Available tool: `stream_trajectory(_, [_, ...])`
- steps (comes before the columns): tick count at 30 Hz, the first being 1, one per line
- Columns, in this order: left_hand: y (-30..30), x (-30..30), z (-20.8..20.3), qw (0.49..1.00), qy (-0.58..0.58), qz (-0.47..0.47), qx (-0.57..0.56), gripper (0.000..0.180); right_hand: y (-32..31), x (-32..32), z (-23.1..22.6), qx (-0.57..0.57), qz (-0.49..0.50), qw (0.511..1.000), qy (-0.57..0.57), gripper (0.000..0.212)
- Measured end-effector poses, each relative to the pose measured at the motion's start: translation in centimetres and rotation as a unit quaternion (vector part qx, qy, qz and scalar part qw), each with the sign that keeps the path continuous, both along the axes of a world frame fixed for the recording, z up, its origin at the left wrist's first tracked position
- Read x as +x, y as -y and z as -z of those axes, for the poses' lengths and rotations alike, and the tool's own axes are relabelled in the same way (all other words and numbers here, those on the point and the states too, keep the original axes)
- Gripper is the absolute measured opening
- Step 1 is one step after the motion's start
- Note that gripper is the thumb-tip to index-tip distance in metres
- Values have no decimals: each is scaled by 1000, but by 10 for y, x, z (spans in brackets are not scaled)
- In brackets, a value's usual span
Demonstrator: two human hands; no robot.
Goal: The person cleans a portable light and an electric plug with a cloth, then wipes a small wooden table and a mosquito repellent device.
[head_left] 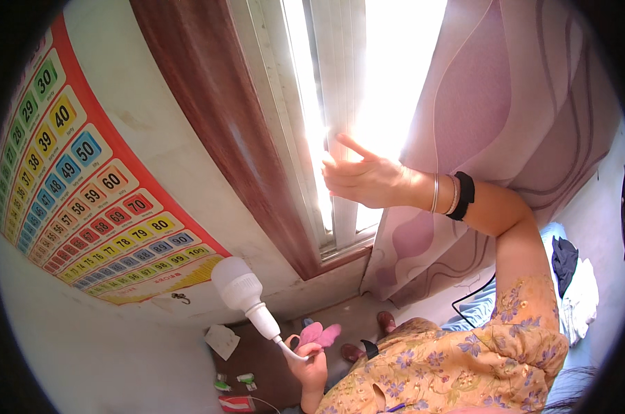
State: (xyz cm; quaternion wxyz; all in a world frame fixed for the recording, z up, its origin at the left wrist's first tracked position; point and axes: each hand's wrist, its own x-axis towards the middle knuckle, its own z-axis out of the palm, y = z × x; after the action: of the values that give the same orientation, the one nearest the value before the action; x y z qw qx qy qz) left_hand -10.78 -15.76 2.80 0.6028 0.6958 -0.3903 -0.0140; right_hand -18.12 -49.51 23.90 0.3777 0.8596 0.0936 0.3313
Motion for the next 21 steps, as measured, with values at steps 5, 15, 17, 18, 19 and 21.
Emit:
stream_trajectory(5, [5, -7, -5, 1000, 19, -18, -13, 22, 10, 14, 17, 56, -10, 998, -11, 12])
stream_trajectory(15, [-4, -5, 19, 1000, -8, -5, 12, 27, 32, -37, 37, 24, 138, 990, -31, 14])
stream_trajectory(17, [-6, -1, 22, 1000, -13, -3, 19, 27, 37, -51, 40, 17, 149, 989, 1, 15])
stream_trajectory(18, [-7, -2, 23, 999, -36, -1, 15, 27, 43, -58, 45, 34, 137, 990, 19, 16])
stream_trajectory(19, [-8, -1, 23, 999, -34, 3, 20, 27, 49, -69, 49, 51, 128, 990, 38, 16])
stream_trajectory(21, [-9, 0, 22, 998, -65, 8, 16, 27, 64, -92, 57, 87, 143, 985, 46, 16])
